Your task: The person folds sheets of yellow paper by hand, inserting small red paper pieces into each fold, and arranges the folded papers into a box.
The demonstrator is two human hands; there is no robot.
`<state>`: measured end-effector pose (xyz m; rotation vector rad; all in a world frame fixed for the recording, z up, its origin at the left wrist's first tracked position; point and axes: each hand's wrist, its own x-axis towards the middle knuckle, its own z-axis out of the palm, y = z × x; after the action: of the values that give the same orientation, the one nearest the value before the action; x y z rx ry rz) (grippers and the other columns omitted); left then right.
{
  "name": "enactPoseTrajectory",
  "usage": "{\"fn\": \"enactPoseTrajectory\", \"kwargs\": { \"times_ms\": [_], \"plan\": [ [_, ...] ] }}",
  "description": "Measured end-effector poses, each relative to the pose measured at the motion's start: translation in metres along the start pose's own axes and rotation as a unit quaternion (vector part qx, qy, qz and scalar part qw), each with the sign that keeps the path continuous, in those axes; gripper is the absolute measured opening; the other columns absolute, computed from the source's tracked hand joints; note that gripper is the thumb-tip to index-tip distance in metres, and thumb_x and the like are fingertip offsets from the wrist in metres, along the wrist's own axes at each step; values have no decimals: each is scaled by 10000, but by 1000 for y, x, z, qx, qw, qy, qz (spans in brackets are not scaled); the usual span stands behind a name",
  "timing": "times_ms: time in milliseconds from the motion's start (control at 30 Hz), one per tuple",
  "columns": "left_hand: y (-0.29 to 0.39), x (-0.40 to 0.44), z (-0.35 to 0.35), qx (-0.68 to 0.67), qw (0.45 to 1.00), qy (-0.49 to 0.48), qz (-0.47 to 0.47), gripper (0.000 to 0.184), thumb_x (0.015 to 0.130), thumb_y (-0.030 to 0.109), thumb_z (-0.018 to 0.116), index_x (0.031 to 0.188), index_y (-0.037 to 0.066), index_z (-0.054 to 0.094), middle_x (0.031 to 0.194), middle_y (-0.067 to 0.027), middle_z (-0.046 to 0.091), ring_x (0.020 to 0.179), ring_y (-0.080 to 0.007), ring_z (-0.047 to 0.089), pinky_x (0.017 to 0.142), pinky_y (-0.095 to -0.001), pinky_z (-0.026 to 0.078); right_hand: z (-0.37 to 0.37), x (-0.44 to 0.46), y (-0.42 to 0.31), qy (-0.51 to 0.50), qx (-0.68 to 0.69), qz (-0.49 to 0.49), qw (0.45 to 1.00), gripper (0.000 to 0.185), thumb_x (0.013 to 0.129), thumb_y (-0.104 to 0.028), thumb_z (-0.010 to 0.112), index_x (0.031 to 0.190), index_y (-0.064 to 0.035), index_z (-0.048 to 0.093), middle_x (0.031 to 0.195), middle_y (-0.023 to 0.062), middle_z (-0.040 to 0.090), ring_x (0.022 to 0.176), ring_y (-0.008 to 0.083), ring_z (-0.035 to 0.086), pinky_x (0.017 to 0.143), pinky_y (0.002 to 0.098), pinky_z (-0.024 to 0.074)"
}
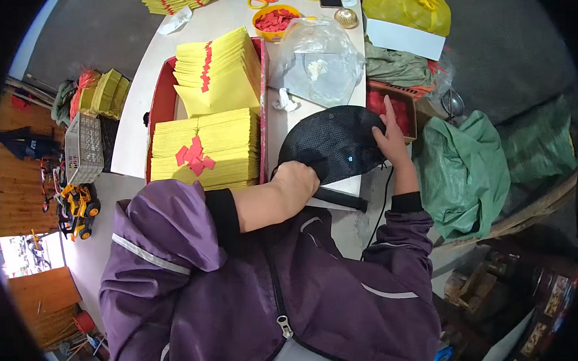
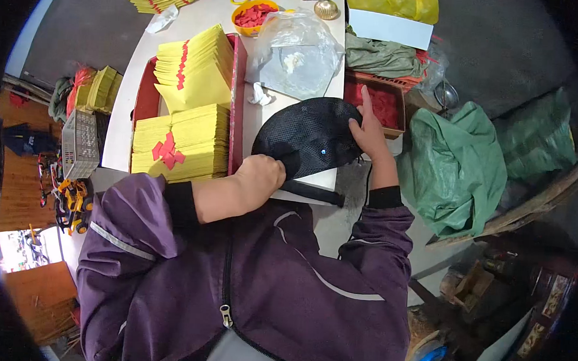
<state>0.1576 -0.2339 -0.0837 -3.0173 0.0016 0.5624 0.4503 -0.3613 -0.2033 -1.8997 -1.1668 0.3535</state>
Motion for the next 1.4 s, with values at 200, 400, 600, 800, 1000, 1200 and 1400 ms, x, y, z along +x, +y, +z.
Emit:
{"fn": "enactPoseTrajectory", "kwargs": {
  "times_ms": [200,400,600,800,1000,1200,1400],
  "plan": [
    [1,-7,6,-55,998,-1,23,109,864,53,634,866,43,742,867,-127,752,739,-269,724,625,-383,576,-1,6,-10,-59,-16,0,998,928,899,-56,561,1708,-152,116,1448,298,583,1303,442,608,1049,427,485],
    [3,-41,-28,-99,992,72,-40,56,868,63,647,869,47,700,885,-148,733,768,-298,717,647,-385,573,-2,30,-36,-120,-79,32,989,888,925,-126,550,1702,-112,121,1444,305,580,1279,451,611,1041,441,490],
    [-62,-158,-95,-295,900,303,-108,135,962,131,705,1023,12,687,901,-103,695,702,-248,643,663,-332,535,3,21,-54,-92,-114,31,989,812,983,-170,514,1690,-61,130,1454,254,590,1275,419,601,1067,438,465],
    [-128,-255,5,-326,659,499,-459,258,1081,202,602,1227,10,692,1145,-100,729,955,-147,670,805,-256,521,11,8,-106,77,-142,-62,985,699,1059,-207,463,1667,-22,173,1475,189,589,1297,360,568,1124,428,407],
    [-160,-275,126,-569,546,321,-524,461,1063,192,624,1473,7,522,1351,-182,662,1119,-238,672,943,-324,537,28,27,-202,47,-49,-143,987,584,1082,-158,460,1615,-12,273,1449,150,604,1291,294,560,1135,401,390],
    [-145,-264,143,-628,579,326,-404,533,1024,-1,511,1551,-7,432,1403,-201,633,1207,-269,646,981,-325,523,64,24,-200,76,25,-39,996,488,1069,-74,456,1547,-18,376,1405,131,622,1253,254,580,1106,358,410],
    [-137,-266,148,-555,651,338,-393,570,1004,-50,455,1571,-9,400,1408,-233,628,1192,-322,661,976,-366,534,76,38,-214,53,91,10,994,423,1033,-33,477,1455,-17,499,1374,132,633,1206,252,609,1065,331,443]
  ]
}}
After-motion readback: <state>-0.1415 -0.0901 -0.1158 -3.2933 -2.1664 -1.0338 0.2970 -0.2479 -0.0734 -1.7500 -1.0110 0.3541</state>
